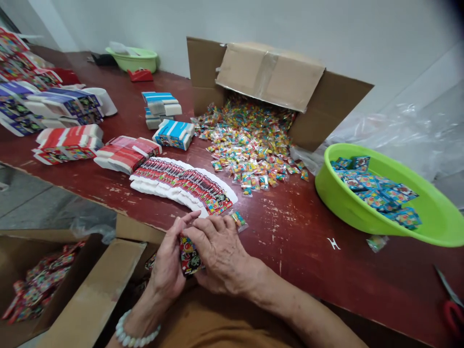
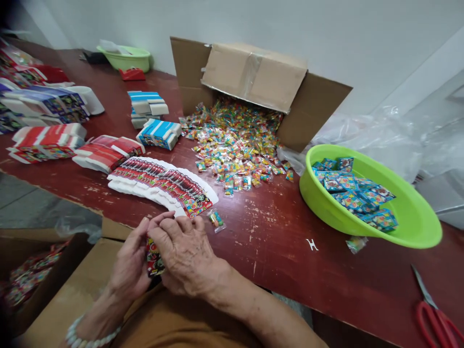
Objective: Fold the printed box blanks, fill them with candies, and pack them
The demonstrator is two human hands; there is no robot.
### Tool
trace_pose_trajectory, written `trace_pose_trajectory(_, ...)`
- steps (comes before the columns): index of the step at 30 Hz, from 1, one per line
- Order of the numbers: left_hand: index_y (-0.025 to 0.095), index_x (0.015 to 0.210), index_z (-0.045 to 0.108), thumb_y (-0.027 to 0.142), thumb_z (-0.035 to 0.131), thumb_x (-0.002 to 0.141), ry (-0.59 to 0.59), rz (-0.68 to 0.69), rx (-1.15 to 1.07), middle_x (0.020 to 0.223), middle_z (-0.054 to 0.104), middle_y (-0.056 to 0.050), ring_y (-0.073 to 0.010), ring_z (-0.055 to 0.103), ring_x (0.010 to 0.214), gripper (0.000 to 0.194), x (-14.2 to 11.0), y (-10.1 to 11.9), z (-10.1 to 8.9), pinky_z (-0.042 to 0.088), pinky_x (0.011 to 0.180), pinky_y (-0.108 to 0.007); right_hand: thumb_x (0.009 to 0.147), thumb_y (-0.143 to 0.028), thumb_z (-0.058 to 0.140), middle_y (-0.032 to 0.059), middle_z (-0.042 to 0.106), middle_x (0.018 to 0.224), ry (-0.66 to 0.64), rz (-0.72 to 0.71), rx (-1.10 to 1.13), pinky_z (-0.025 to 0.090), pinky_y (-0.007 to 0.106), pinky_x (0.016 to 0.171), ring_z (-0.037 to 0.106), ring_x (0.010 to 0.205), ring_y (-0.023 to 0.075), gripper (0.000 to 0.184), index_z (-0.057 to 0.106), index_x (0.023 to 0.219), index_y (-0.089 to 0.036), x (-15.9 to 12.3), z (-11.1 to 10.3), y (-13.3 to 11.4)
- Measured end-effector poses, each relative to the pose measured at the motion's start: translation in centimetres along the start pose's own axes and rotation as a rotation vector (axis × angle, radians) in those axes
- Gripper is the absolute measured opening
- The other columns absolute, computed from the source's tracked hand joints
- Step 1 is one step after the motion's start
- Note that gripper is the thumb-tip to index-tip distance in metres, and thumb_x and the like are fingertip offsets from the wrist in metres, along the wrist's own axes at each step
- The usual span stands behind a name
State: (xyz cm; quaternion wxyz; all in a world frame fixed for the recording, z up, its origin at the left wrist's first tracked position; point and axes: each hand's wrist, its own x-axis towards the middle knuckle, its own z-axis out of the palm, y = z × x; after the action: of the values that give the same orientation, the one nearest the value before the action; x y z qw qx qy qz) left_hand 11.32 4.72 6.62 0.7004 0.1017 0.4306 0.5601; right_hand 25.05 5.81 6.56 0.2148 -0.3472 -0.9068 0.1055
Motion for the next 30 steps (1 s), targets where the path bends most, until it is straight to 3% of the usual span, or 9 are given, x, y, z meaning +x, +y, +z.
trace_pose_trajectory(5, 0.015, 0.125, 0.064, 0.035, 0.058, 0.091, 0.051, -0.035, 0.018, 0.107, 0.077, -0.009, -0.0274, 0.072, 0.098, 0.04, -0.1, 0.0, -0.4, 0.058, 0.088, -0.037, 0.062, -0.036, 0.067, 0.0183, 0.056, 0.13, -0.046, -0.003, 0.056, 0.036, 0.052, 0.095, 0.045, 0.114, 0.0336, 0.074, 0.047, 0.13, -0.013, 0.7, 0.8, -0.3)
trace_pose_trajectory(8, 0.018, 0.13, 0.059, 0.038, 0.056, 0.092, 0.04, -0.071, 0.079, 0.092, 0.077, -0.007, -0.0244, 0.073, 0.078, 0.043, -0.2, -0.2, -1.2, 0.059, 0.073, -0.034, 0.062, -0.048, 0.074, 0.018, 0.055, 0.132, -0.057, -0.019, 0.145, 0.037, 0.051, 0.098, 0.047, 0.116, 0.0335, 0.087, 0.044, 0.135, -0.014, 0.8, 1.3, 0.3)
trace_pose_trajectory(12, 0.028, 0.137, 0.051, 0.057, 0.057, 0.088, 0.085, 0.069, 0.493, 0.076, 0.07, -0.001, -0.0218, 0.065, 0.056, 0.057, -0.4, -0.3, -5.3, 0.053, 0.055, -0.033, 0.061, -0.065, 0.08, 0.016, 0.052, 0.134, 0.053, 0.135, 0.216, 0.041, 0.048, 0.1, 0.048, 0.117, 0.0315, 0.105, 0.037, 0.144, -0.019, 0.8, 0.4, 4.2)
trace_pose_trajectory(16, 0.027, 0.134, 0.052, 0.067, 0.054, 0.084, 0.407, 0.372, 1.126, 0.117, 0.067, -0.011, -0.0374, 0.063, 0.11, 0.064, -0.5, 0.5, -11.0, 0.047, 0.097, -0.053, 0.082, -0.063, 0.068, 0.021, 0.054, 0.125, 0.127, 0.567, -0.053, 0.045, 0.051, 0.092, 0.051, 0.113, 0.035, 0.072, 0.052, 0.132, -0.015, 1.0, -0.4, 9.3)
trace_pose_trajectory(19, 0.026, 0.137, 0.048, 0.064, 0.051, 0.086, 0.363, 0.449, 1.237, 0.13, 0.06, -0.015, -0.0399, 0.054, 0.124, 0.064, 0.0, 1.0, -12.6, 0.038, 0.107, -0.058, 0.081, -0.069, 0.065, 0.0205, 0.055, 0.122, 0.093, 0.693, -0.143, 0.046, 0.051, 0.087, 0.052, 0.111, 0.0361, 0.063, 0.061, 0.116, -0.017, 1.2, 0.5, 10.7)
trace_pose_trajectory(23, 0.023, 0.139, 0.047, 0.057, 0.051, 0.09, 0.268, 0.702, 1.331, 0.135, 0.058, -0.017, -0.0386, 0.052, 0.125, 0.06, 1.1, 0.7, -9.5, 0.037, 0.107, -0.055, 0.076, -0.064, 0.072, 0.0153, 0.058, 0.114, 0.171, 0.789, -0.046, 0.045, 0.048, 0.085, 0.054, 0.108, 0.0338, 0.053, 0.061, 0.102, -0.019, 1.4, 1.8, 10.8)
trace_pose_trajectory(25, 0.023, 0.138, 0.051, 0.052, 0.053, 0.091, 0.245, 0.821, 1.372, 0.134, 0.059, -0.017, -0.0383, 0.053, 0.124, 0.055, 1.5, 0.5, -7.0, 0.036, 0.109, -0.053, 0.071, -0.055, 0.078, 0.0106, 0.059, 0.104, 0.289, 0.848, 0.168, 0.045, 0.045, 0.084, 0.056, 0.101, 0.0299, 0.045, 0.06, 0.094, -0.019, 1.5, 1.7, 11.0)
trace_pose_trajectory(28, 0.022, 0.132, 0.059, 0.045, 0.062, 0.086, 0.241, 0.969, 1.349, 0.131, 0.062, -0.017, -0.0391, 0.052, 0.126, 0.051, 1.7, 1.0, -3.8, 0.03, 0.114, -0.052, 0.076, -0.049, 0.07, 0.0028, 0.059, 0.083, 0.398, 0.86, 0.556, 0.047, 0.035, 0.075, 0.058, 0.08, 0.0204, 0.033, 0.055, 0.08, -0.02, 1.4, 0.4, 11.5)
trace_pose_trajectory(30, 0.023, 0.129, 0.063, 0.041, 0.073, 0.079, 0.193, 0.983, 1.238, 0.134, 0.062, -0.015, -0.0389, 0.048, 0.13, 0.054, 1.7, 1.8, -2.3, 0.026, 0.117, -0.05, 0.079, -0.051, 0.066, -0.0004, 0.058, 0.076, 0.377, 0.787, 0.726, 0.046, 0.03, 0.069, 0.056, 0.071, 0.016, 0.033, 0.054, 0.078, -0.021, 1.0, -1.2, 11.3)
